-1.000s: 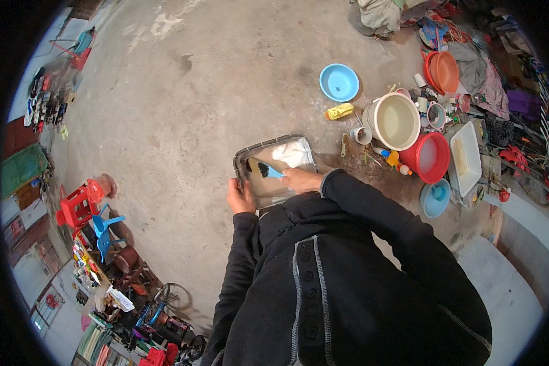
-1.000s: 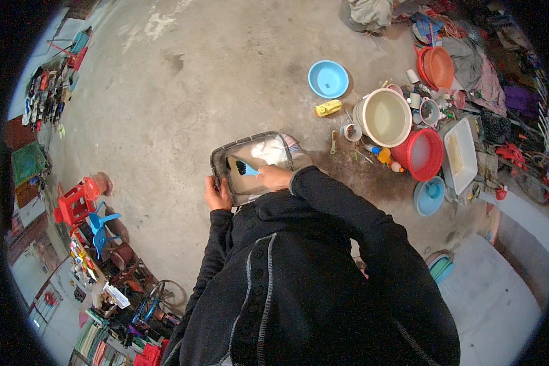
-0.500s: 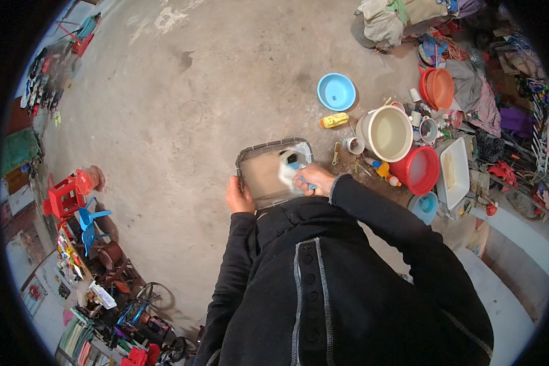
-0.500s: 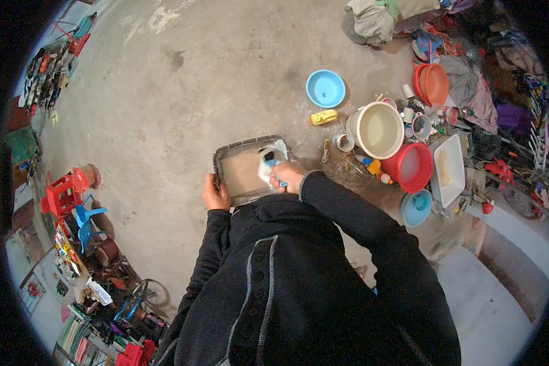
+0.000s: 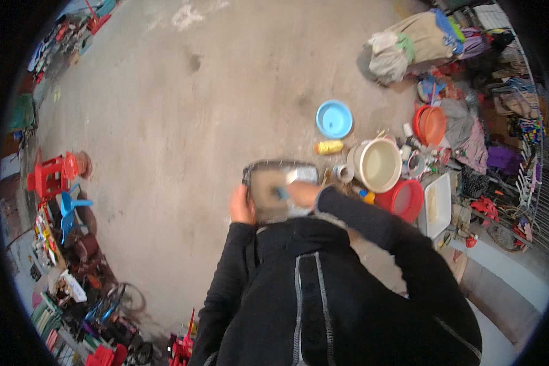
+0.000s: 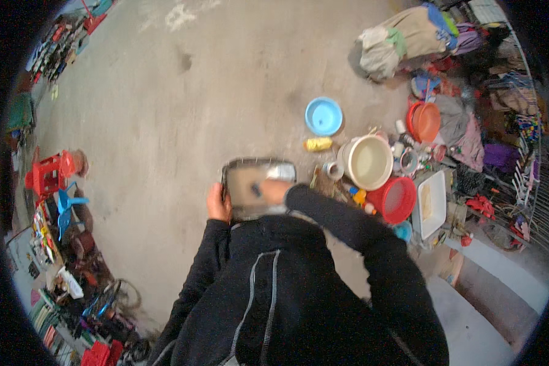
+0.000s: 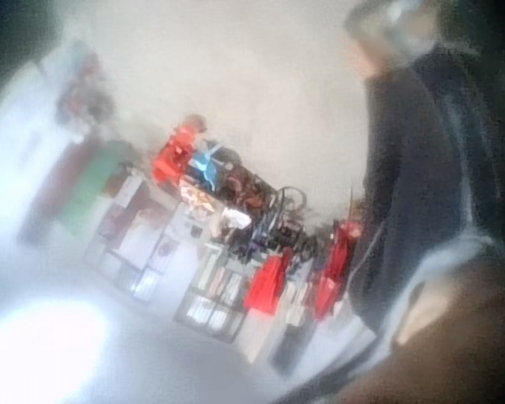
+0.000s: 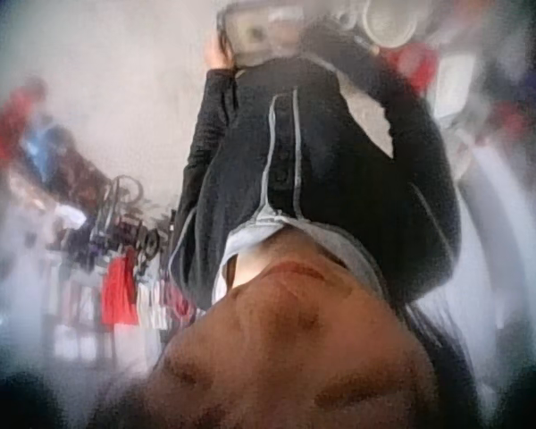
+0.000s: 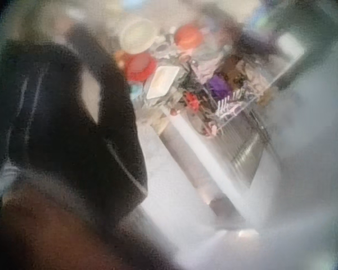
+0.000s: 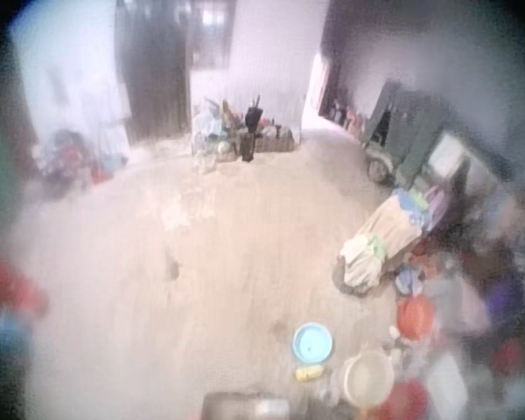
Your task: The person uses a blue brush to clean a black-and-white checkered cushion, repeatedly brushing its surfaces and flipping it to reach different sides. The person then places the cushion on a red stool, picks up a plastic bottle, and walks into a living room area.
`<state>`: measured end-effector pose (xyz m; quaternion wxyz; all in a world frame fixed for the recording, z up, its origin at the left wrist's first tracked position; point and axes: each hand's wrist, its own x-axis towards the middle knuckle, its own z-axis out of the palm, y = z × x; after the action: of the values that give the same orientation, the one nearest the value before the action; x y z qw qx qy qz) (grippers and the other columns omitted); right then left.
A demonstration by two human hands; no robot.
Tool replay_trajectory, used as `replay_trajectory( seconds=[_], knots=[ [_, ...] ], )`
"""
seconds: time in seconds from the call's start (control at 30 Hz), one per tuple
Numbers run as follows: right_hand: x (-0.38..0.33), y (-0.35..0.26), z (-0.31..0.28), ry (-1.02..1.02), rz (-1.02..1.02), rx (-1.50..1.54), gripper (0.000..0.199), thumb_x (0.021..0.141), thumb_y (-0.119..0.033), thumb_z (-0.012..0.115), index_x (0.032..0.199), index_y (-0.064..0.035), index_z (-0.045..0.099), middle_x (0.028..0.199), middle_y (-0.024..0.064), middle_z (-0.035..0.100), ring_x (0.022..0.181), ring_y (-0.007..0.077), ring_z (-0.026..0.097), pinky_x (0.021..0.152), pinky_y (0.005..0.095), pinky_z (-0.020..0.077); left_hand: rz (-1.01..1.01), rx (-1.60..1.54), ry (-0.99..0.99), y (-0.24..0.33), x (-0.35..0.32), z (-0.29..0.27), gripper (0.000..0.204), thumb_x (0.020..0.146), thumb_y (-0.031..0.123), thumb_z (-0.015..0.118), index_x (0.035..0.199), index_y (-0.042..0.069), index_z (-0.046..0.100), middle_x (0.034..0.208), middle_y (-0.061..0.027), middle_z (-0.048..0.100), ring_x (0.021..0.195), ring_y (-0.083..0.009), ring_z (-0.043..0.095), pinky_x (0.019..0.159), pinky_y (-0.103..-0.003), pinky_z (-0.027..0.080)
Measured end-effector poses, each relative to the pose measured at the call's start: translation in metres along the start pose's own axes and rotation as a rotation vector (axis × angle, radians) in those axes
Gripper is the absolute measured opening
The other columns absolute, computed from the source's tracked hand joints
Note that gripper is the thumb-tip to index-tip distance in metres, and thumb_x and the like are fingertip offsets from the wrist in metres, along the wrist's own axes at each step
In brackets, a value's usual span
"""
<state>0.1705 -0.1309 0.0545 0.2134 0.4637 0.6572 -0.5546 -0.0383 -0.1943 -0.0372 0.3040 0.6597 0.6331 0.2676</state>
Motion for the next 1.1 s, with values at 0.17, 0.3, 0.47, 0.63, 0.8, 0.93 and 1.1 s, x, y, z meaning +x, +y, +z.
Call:
replay_trajectory(
  seconds=[0.17, 0.3, 0.47, 0.63, 0.8, 0.93, 1.1],
  knots=[
    [0.035, 0.047, 0.042, 0.136, -0.156, -0.27, 0.018, 0.075, -0.012, 0.051, 0.081, 0.0001, 0.063, 0.079, 0.0212, 0.064, 0.075, 0.0308, 0.064, 0.064, 0.043, 0.0498, 0.066, -0.062, 0.02, -0.013, -0.003, 0.024, 0.029, 0.075, -0.002, 0.051, 0.104, 0.001, 0.051, 0.09, -0.022, 0.055, 0.083, -0.0414, 0.054, 0.068, -0.045, 0.044],
    [0.025, 0.074, 0.023, 0.013, -0.091, -0.345, 0.019, 0.068, -0.008, 0.055, 0.081, 0.0014, 0.064, 0.072, 0.0227, 0.062, 0.069, 0.0358, 0.063, 0.059, 0.0431, 0.0492, 0.068, -0.058, -0.011, 0.002, 0.014, 0.014, 0.011, 0.077, 0.005, 0.053, 0.087, 0.006, 0.048, 0.079, -0.0202, 0.052, 0.074, -0.0432, 0.051, 0.061, -0.048, 0.042],
    [0.037, -0.001, 0.018, -0.005, -0.051, 0.061, 0.026, 0.078, -0.022, 0.059, 0.083, 0.0037, 0.06, 0.07, 0.0202, 0.061, 0.059, 0.0338, 0.059, 0.052, 0.0427, 0.0473, 0.037, -0.035, -0.054, 0.004, 0.028, 0.014, 0.013, 0.077, 0.006, 0.055, 0.088, 0.008, 0.049, 0.079, -0.0194, 0.053, 0.077, -0.042, 0.052, 0.062, -0.048, 0.042],
    [0.03, 0.076, 0.034, 0.062, 0.011, -0.319, 0.022, 0.075, -0.014, 0.054, 0.088, 0.0012, 0.065, 0.088, 0.0225, 0.064, 0.085, 0.0351, 0.063, 0.07, 0.0449, 0.0497, 0.056, -0.051, -0.105, -0.008, 0.022, 0.019, 0.018, 0.075, 0.004, 0.055, 0.092, 0.007, 0.049, 0.085, -0.019, 0.053, 0.08, -0.0419, 0.052, 0.064, -0.048, 0.043],
    [0.058, 0.037, 0.047, 0.387, -0.343, -0.102, 0.028, 0.081, -0.023, 0.055, 0.078, 0.0044, 0.06, 0.081, 0.0267, 0.061, 0.076, 0.0407, 0.06, 0.065, 0.0462, 0.047, 0.122, -0.092, -0.035, -0.004, 0.03, 0.018, 0.014, 0.075, 0.003, 0.055, 0.086, 0.007, 0.047, 0.078, -0.0176, 0.053, 0.075, -0.0417, 0.052, 0.061, -0.047, 0.043],
    [0.09, 0.055, 0.046, 0.83, -0.214, 0.266, 0.029, 0.085, -0.027, 0.055, 0.075, -0.0005, 0.058, 0.063, 0.0177, 0.06, 0.061, 0.035, 0.06, 0.057, 0.0426, 0.0465, 0.181, 0.006, -0.184, -0.004, 0.042, 0.004, 0.018, 0.071, 0.003, 0.057, 0.085, 0.007, 0.046, 0.081, -0.0159, 0.052, 0.076, -0.0393, 0.054, 0.063, -0.046, 0.043],
    [0.048, 0.107, 0.036, 0.575, 0.107, 0.595, 0.021, 0.085, -0.02, 0.054, 0.073, -0.0039, 0.059, 0.053, 0.0103, 0.054, 0.039, 0.0183, 0.053, 0.038, 0.0333, 0.0413, -0.012, 0.004, -0.124, -0.007, 0.06, 0.013, 0.024, 0.078, 0.005, 0.055, 0.102, 0.004, 0.049, 0.093, -0.0216, 0.057, 0.088, -0.0428, 0.053, 0.072, -0.043, 0.046]
  ],
)
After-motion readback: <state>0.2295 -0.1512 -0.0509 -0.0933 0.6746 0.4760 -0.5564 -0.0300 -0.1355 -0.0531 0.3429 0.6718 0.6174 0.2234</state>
